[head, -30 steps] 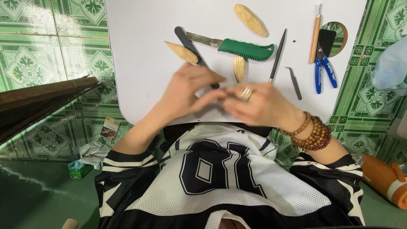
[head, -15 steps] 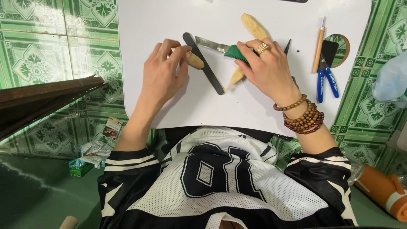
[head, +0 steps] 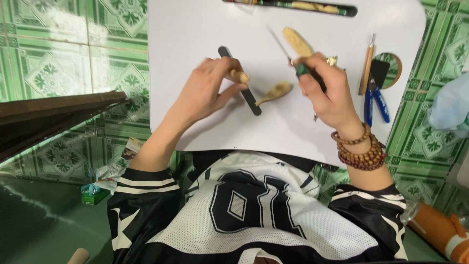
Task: Carving and shaping a small wooden object using a craft knife and other hand tools on a small portable desk.
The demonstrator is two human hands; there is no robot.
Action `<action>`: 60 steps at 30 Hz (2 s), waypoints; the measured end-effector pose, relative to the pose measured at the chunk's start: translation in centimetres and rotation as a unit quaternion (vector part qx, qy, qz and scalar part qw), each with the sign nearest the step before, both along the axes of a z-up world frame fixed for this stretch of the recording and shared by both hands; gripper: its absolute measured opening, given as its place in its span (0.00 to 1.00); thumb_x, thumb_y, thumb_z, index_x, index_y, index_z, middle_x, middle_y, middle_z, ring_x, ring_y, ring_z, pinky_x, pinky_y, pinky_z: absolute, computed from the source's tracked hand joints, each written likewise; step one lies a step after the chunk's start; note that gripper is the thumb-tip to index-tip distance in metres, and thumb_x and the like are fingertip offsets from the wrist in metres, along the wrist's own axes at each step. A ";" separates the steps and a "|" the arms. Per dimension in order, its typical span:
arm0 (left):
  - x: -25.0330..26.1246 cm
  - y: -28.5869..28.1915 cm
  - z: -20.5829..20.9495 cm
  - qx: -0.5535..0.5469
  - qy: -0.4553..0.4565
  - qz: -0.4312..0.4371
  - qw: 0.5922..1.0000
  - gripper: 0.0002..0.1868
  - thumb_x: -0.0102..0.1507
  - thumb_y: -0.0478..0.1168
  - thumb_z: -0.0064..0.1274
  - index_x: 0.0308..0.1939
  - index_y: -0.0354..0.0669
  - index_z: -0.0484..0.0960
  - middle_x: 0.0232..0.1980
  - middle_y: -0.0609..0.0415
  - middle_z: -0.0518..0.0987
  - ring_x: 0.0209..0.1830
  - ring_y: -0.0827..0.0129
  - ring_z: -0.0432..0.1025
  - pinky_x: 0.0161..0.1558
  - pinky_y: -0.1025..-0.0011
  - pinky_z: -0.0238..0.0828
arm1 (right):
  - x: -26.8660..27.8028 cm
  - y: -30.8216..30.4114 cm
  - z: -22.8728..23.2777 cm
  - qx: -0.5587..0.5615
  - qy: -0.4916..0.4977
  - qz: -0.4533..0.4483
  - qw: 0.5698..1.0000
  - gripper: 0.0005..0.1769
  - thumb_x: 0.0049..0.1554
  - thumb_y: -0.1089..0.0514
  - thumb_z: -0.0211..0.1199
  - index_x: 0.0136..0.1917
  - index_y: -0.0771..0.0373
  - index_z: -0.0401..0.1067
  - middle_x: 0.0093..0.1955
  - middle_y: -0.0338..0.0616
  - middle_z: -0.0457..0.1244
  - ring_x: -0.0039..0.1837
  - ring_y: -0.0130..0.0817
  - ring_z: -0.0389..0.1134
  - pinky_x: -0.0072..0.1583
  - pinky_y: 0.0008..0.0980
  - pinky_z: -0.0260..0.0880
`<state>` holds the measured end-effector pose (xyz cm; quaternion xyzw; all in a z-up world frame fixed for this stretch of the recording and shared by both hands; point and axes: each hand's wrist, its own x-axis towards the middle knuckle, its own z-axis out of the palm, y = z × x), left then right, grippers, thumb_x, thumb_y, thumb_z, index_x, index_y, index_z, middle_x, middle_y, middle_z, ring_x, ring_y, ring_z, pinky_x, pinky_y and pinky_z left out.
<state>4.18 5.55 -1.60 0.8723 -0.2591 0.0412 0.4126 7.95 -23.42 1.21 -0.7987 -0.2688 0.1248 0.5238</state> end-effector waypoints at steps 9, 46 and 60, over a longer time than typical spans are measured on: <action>4.8 -4.8 10.7 -0.215 -0.083 -0.095 0.968 0.14 0.70 0.49 0.53 0.46 0.43 0.73 0.35 0.52 0.71 0.33 0.55 0.71 0.40 0.60 0.73 | 0.0 -0.7 5.2 0.152 -0.027 0.038 0.987 0.33 0.66 0.37 0.46 0.52 0.72 0.72 0.30 0.45 0.60 0.30 0.29 0.60 0.33 0.25 0.63; 6.4 -7.8 13.8 -0.162 -0.191 -0.035 0.968 0.25 0.64 0.59 0.55 0.30 0.43 0.67 0.24 0.60 0.62 0.23 0.70 0.56 0.28 0.71 0.48 | 1.0 -2.4 6.3 -0.026 -0.223 -0.025 0.974 0.38 0.69 0.37 0.33 0.53 0.73 0.71 0.28 0.42 0.61 0.27 0.30 0.56 0.35 0.30 0.57; 6.4 -8.0 13.6 -0.155 -0.197 -0.031 0.967 0.25 0.66 0.59 0.52 0.30 0.43 0.65 0.24 0.60 0.62 0.24 0.67 0.57 0.28 0.70 0.50 | 1.1 -2.4 6.1 -0.013 -0.212 -0.031 0.977 0.35 0.70 0.41 0.36 0.54 0.75 0.71 0.29 0.46 0.60 0.27 0.28 0.53 0.35 0.29 0.53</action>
